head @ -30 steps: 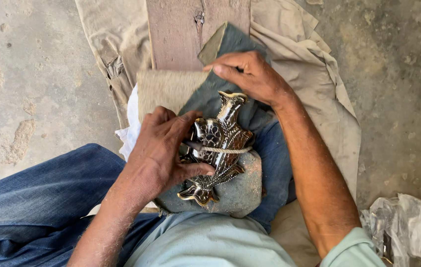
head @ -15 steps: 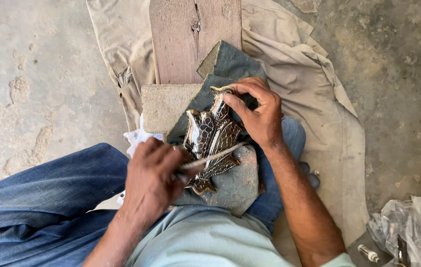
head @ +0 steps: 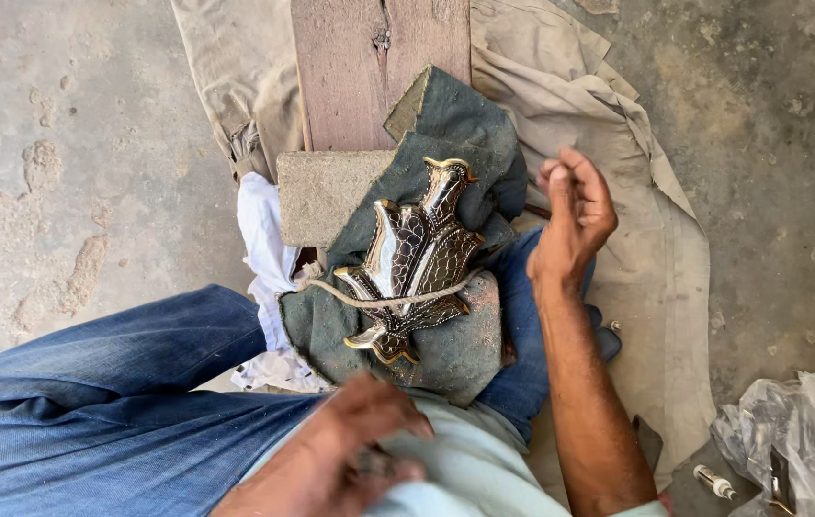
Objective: The person uses a hammer and chisel to emboss a decorative pattern on a metal object. They repeatedly strike the chisel along the surface, repositioning the object and adjusting the chisel as needed.
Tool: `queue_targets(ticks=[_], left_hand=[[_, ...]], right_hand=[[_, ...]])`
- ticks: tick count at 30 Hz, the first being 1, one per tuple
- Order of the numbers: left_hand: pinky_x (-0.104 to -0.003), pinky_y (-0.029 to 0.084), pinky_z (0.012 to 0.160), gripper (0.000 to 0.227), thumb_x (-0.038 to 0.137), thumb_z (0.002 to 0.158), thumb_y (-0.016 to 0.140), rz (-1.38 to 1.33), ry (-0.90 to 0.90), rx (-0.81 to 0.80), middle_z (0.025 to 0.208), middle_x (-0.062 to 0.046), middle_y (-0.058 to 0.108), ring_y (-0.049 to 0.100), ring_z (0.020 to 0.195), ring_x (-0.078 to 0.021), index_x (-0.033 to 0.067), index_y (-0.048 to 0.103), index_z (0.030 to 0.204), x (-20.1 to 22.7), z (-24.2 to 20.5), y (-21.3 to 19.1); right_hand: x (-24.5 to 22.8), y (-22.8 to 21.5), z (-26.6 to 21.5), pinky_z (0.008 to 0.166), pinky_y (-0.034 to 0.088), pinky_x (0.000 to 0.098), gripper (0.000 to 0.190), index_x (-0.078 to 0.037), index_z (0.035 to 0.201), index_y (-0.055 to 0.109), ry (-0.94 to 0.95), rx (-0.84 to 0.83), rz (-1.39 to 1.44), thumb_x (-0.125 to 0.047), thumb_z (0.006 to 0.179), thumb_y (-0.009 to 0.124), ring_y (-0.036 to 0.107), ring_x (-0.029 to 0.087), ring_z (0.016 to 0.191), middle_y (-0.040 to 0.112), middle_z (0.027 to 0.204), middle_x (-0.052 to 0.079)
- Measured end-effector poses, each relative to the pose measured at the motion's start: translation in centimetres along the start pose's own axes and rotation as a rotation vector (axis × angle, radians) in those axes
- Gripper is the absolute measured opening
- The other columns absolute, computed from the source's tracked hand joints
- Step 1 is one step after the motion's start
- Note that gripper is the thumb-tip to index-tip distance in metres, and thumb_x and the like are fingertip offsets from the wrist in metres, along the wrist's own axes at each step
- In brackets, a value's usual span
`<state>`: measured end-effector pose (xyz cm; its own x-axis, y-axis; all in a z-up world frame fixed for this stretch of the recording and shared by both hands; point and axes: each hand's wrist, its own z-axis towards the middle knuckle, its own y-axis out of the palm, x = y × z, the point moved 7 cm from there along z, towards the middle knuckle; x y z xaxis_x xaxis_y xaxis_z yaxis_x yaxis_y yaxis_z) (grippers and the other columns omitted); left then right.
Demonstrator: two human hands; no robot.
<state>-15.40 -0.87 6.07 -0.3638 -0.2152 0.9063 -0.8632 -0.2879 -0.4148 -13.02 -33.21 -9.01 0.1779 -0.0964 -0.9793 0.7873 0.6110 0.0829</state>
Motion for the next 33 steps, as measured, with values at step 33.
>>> queue_targets(ticks=[33], left_hand=[[-0.034,0.058,0.085,0.042,-0.012,0.08,0.064,0.235,-0.012,0.495,0.113,-0.017,0.062,0.063,0.101,-0.0255,0.0023,0.07,0.119,-1.4,5.6,-10.5]], right_hand=[[9.5,-1.2,-3.5,0.094,0.054,0.038,0.056,-0.006,0.137,0.059,0.183,-0.485,-0.871,0.0,0.083,0.071,0.069,0.027,0.117,0.071,0.129,0.018]])
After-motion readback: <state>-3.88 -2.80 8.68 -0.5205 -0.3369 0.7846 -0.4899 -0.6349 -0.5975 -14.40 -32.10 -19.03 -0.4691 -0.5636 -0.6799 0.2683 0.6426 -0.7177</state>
